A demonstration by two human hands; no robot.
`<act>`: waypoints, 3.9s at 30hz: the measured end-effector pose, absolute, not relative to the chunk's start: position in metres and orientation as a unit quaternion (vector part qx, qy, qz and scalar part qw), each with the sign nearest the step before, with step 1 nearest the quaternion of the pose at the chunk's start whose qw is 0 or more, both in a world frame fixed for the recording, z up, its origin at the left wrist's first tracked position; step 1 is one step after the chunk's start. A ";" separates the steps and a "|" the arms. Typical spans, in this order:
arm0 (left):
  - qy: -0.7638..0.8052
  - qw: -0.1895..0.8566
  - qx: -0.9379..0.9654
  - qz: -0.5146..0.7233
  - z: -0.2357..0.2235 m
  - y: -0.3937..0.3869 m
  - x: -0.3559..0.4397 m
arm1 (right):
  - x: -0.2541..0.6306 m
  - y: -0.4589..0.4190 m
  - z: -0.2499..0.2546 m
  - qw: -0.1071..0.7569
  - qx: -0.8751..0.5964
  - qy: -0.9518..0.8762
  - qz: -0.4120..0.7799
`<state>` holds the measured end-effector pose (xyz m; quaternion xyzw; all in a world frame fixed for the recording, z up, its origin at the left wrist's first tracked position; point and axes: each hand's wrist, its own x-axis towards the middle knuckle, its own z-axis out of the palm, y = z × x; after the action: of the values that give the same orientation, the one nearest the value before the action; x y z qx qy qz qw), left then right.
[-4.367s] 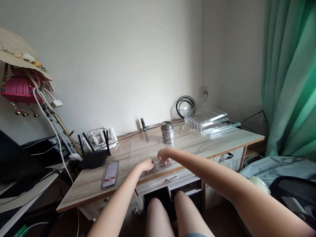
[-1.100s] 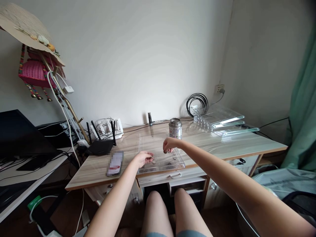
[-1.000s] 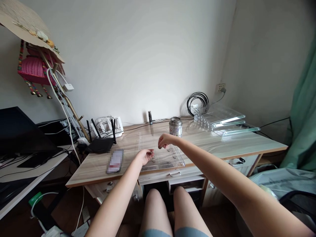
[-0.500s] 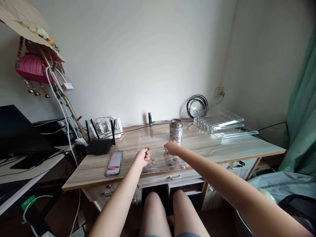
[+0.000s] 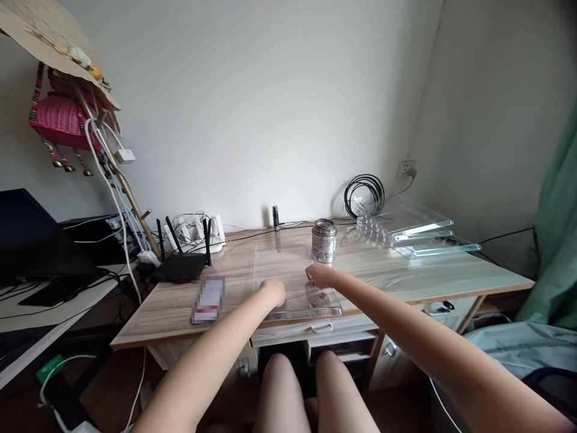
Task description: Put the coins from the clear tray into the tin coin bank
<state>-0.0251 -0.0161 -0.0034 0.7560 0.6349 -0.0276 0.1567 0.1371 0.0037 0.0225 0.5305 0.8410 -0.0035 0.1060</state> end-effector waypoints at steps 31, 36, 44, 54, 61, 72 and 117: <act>0.168 0.782 0.080 0.595 0.012 -0.084 -0.055 | 0.150 -0.022 0.032 0.148 0.485 0.862 -0.014; 0.171 0.760 -0.028 0.626 0.010 -0.090 -0.052 | 0.147 -0.023 0.034 0.180 0.473 0.863 -0.004; 0.249 0.725 -0.040 0.641 0.022 -0.053 -0.050 | 0.133 -0.031 0.034 0.206 0.484 0.849 0.045; 0.289 0.749 0.021 0.595 0.000 -0.049 -0.030 | 0.119 -0.019 0.054 0.194 0.503 0.842 0.011; 0.266 0.778 0.005 0.570 -0.001 -0.051 -0.017 | 0.093 -0.019 0.091 0.046 0.446 0.893 -0.046; 0.213 0.759 0.027 0.614 0.014 -0.055 -0.077 | 0.122 -0.032 0.045 0.180 0.471 0.859 -0.088; 0.211 0.835 0.089 0.501 -0.002 -0.044 -0.063 | 0.136 -0.027 0.040 0.262 0.380 0.868 -0.185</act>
<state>-0.0628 -0.0443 -0.0022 0.0895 0.2113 0.5006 0.8347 0.1355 -0.0271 0.0395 0.3798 0.8679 -0.1847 0.2615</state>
